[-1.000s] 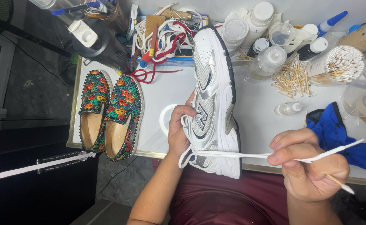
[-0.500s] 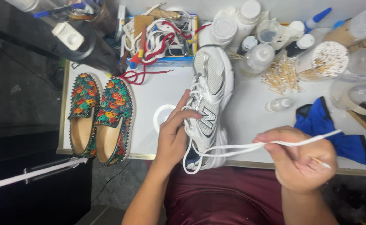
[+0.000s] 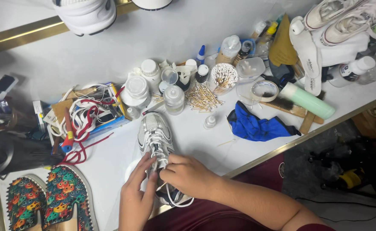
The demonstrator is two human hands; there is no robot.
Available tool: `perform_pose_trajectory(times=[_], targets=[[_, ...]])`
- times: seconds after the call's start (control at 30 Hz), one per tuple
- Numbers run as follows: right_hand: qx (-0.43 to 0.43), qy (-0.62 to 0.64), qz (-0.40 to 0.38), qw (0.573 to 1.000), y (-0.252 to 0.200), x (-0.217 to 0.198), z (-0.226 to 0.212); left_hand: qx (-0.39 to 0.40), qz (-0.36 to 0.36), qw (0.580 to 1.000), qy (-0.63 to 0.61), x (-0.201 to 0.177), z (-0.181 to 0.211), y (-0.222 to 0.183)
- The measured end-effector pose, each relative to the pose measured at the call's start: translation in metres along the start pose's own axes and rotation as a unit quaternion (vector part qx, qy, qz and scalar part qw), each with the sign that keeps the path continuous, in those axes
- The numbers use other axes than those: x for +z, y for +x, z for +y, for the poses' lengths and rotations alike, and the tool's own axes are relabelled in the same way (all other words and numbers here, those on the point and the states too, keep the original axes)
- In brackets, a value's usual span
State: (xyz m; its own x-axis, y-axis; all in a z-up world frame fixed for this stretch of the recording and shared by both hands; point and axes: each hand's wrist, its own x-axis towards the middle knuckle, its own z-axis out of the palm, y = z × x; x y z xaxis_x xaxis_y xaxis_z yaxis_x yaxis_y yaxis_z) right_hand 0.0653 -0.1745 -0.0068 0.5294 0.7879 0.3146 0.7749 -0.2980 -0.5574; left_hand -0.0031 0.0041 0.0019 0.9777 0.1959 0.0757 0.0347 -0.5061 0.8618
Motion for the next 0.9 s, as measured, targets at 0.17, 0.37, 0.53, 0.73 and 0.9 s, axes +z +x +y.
perform_pose_trajectory(times=[0.17, 0.37, 0.53, 0.73, 0.9], targets=[[0.003, -0.022, -0.061, 0.998, -0.004, 0.003, -0.004, 0.099, -0.045, 0.994, -0.009, -0.016, -0.002, 0.002], [0.035, 0.021, -0.082, 0.996, -0.013, -0.01, -0.006, 0.181, -0.111, 0.975, 0.067, -0.014, -0.009, 0.01], [0.132, 0.218, -0.117, 0.96, -0.034, -0.042, 0.004, 0.103, -0.15, 0.968, 0.172, -0.01, -0.013, -0.004], [0.137, 0.334, -0.109, 0.926, -0.044, -0.024, 0.01, -0.07, -0.257, 0.94, 0.211, 0.002, -0.015, -0.013], [0.178, 0.23, -0.17, 0.942, -0.033, -0.027, -0.003, -0.113, -0.279, 0.94, 0.16, -0.016, -0.01, -0.018]])
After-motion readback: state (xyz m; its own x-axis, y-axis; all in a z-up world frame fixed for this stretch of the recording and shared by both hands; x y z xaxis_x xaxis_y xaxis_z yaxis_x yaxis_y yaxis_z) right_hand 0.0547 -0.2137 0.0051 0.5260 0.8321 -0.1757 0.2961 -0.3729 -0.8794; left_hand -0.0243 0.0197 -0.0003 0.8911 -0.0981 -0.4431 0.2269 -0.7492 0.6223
